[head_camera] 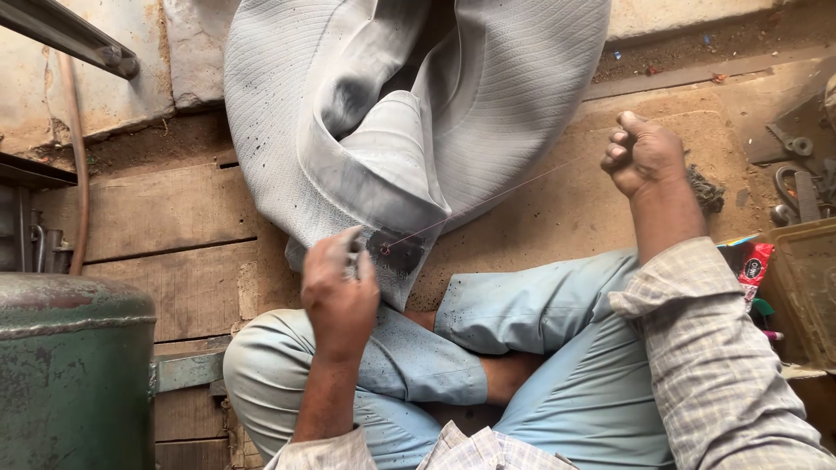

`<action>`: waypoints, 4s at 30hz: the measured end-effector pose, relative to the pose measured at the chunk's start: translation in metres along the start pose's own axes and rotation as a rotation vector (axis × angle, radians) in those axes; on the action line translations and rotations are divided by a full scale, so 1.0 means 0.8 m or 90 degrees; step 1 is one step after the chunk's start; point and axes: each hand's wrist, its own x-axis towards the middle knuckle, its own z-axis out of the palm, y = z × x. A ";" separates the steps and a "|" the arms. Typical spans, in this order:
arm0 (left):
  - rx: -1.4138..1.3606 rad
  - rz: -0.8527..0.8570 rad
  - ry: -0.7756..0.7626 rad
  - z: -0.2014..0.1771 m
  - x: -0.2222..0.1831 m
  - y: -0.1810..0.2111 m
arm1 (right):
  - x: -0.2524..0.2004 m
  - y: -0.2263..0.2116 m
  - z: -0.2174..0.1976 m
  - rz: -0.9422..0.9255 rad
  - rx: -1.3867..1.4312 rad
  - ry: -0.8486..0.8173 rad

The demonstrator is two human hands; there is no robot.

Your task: Sewing a patch onto a large rubber inner tube using a needle and thread.

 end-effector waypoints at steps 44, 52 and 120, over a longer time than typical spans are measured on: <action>-0.833 -0.391 -0.001 0.042 -0.050 -0.076 | -0.137 0.066 0.106 -0.247 -0.266 -0.286; -0.817 -0.391 -0.001 0.046 -0.045 -0.067 | -0.258 0.164 0.173 -0.478 -0.461 -0.419; -0.831 -0.398 -0.030 0.054 -0.033 -0.057 | -0.180 0.188 0.177 0.060 -0.334 -0.505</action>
